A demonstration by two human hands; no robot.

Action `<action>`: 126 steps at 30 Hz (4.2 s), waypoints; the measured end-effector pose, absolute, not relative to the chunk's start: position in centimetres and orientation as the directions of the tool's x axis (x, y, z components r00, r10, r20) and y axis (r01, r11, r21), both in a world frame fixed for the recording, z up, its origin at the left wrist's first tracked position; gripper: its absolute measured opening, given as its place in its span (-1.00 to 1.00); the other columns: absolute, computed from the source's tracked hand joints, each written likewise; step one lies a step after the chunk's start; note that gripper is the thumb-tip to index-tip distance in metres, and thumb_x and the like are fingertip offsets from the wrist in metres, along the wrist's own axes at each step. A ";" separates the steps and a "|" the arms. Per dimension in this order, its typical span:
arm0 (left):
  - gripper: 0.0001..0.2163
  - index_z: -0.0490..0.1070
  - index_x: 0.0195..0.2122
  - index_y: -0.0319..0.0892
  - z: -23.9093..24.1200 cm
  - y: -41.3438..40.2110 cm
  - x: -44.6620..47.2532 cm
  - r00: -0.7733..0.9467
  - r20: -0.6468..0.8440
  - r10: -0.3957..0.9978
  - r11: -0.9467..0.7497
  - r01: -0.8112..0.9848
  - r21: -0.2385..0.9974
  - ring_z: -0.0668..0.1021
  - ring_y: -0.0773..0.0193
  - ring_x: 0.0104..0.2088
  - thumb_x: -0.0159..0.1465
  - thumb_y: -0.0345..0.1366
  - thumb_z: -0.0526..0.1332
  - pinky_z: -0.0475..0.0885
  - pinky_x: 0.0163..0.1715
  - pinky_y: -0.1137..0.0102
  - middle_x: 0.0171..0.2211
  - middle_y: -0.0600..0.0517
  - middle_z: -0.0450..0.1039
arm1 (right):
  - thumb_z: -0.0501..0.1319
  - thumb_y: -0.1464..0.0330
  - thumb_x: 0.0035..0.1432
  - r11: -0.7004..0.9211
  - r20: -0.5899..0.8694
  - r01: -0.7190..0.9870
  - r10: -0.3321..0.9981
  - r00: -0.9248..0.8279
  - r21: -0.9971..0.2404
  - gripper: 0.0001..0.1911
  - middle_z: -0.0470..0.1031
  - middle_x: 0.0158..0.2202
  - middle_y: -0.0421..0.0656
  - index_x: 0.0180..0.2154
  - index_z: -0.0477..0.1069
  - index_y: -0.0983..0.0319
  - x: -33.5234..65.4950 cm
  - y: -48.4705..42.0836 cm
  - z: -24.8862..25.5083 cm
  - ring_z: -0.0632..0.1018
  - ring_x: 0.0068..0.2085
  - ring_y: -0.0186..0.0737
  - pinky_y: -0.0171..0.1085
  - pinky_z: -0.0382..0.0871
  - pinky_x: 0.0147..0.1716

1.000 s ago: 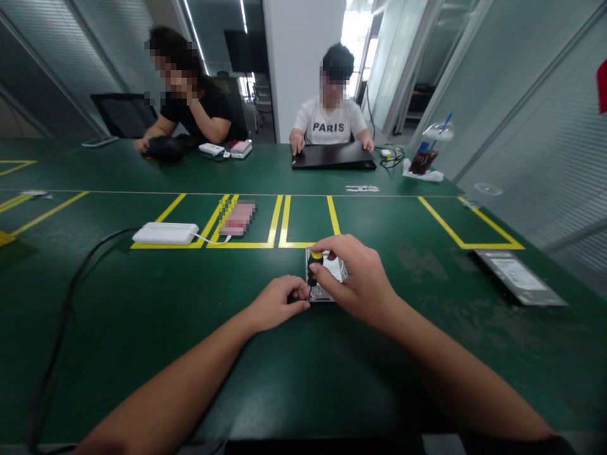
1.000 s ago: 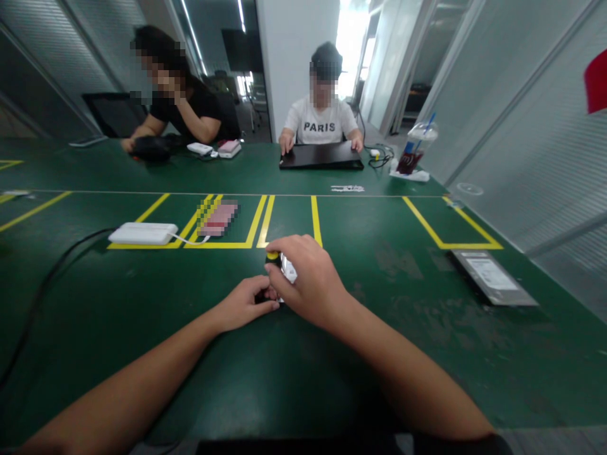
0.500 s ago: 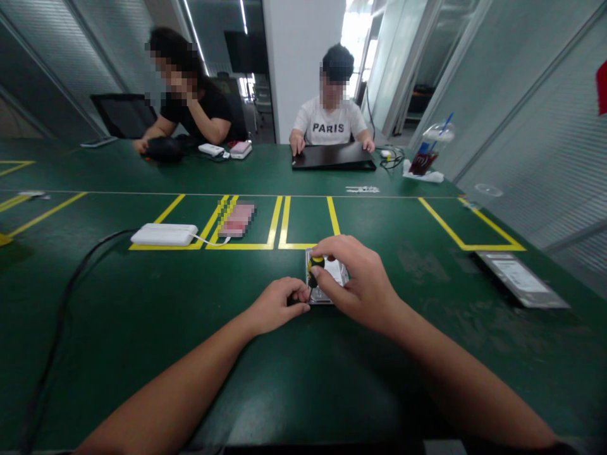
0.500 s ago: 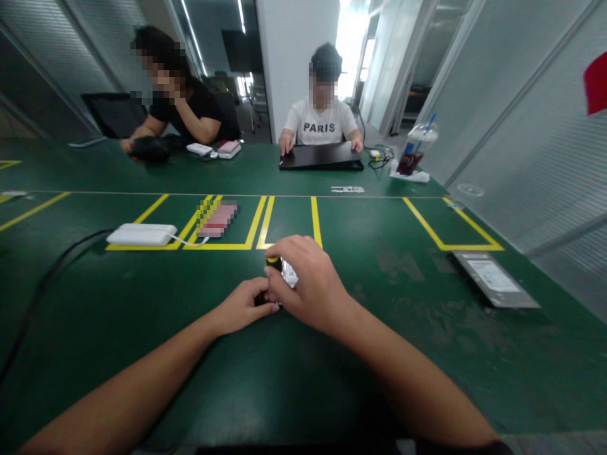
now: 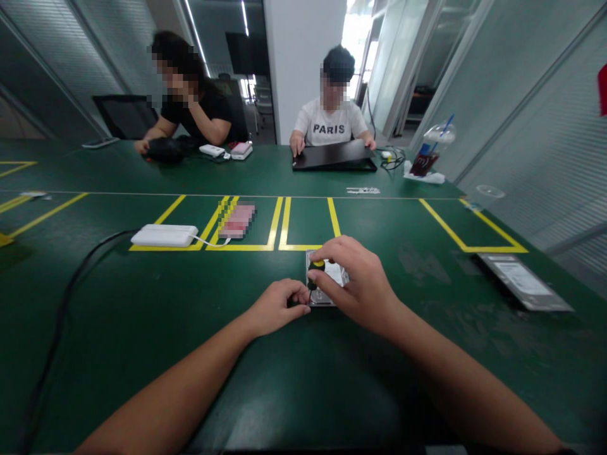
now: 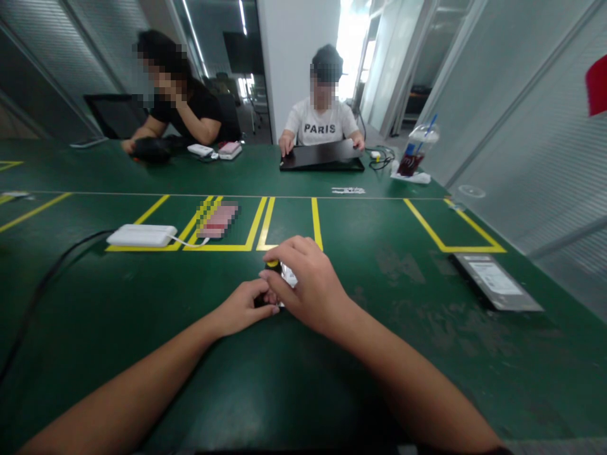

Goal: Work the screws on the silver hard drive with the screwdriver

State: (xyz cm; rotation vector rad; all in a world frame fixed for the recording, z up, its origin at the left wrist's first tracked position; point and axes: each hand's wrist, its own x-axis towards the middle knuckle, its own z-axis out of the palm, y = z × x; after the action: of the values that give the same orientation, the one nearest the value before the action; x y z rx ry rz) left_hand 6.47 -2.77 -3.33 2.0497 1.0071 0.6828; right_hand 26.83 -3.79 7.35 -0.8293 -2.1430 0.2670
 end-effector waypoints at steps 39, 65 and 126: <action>-0.93 0.43 -0.36 -0.18 -3.4 -2.8 6.6 0.543 0.128 0.830 -0.418 0.453 0.787 0.43 0.29 -0.36 0.20 -0.34 0.31 0.27 -0.33 0.42 -0.42 0.12 0.40 | 0.20 0.41 0.23 0.768 0.609 0.435 0.639 -0.469 -0.471 -0.88 0.56 -0.22 -0.10 -0.18 0.46 0.24 26.9 -3.9 7.6 0.51 -0.17 -0.19 -0.18 0.39 -0.16; -0.92 0.44 -0.37 -0.18 -3.7 -2.8 6.5 0.541 0.115 0.833 -0.412 0.468 0.782 0.43 0.29 -0.37 0.21 -0.31 0.30 0.29 -0.33 0.42 -0.43 0.12 0.41 | 0.26 0.39 0.18 0.743 0.579 0.428 0.669 -0.466 -0.514 -0.81 0.49 -0.18 -0.09 -0.13 0.44 0.23 27.0 -3.8 7.4 0.47 -0.14 -0.20 -0.20 0.36 -0.14; -0.94 0.45 -0.34 -0.18 -3.6 -2.7 6.5 0.551 0.124 0.825 -0.410 0.434 0.802 0.45 0.30 -0.36 0.20 -0.35 0.32 0.30 -0.32 0.43 -0.40 0.12 0.42 | 0.28 0.39 0.17 0.748 0.625 0.443 0.660 -0.417 -0.494 -0.83 0.52 -0.26 -0.14 -0.16 0.44 0.25 26.8 -3.5 6.8 0.46 -0.23 -0.24 -0.23 0.33 -0.21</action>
State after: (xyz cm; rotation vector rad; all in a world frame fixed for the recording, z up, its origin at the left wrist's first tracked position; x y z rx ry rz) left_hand 6.52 -2.68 -3.59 2.0442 1.0112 0.6713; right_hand 26.79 -3.53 6.81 -0.8284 -2.0795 0.3180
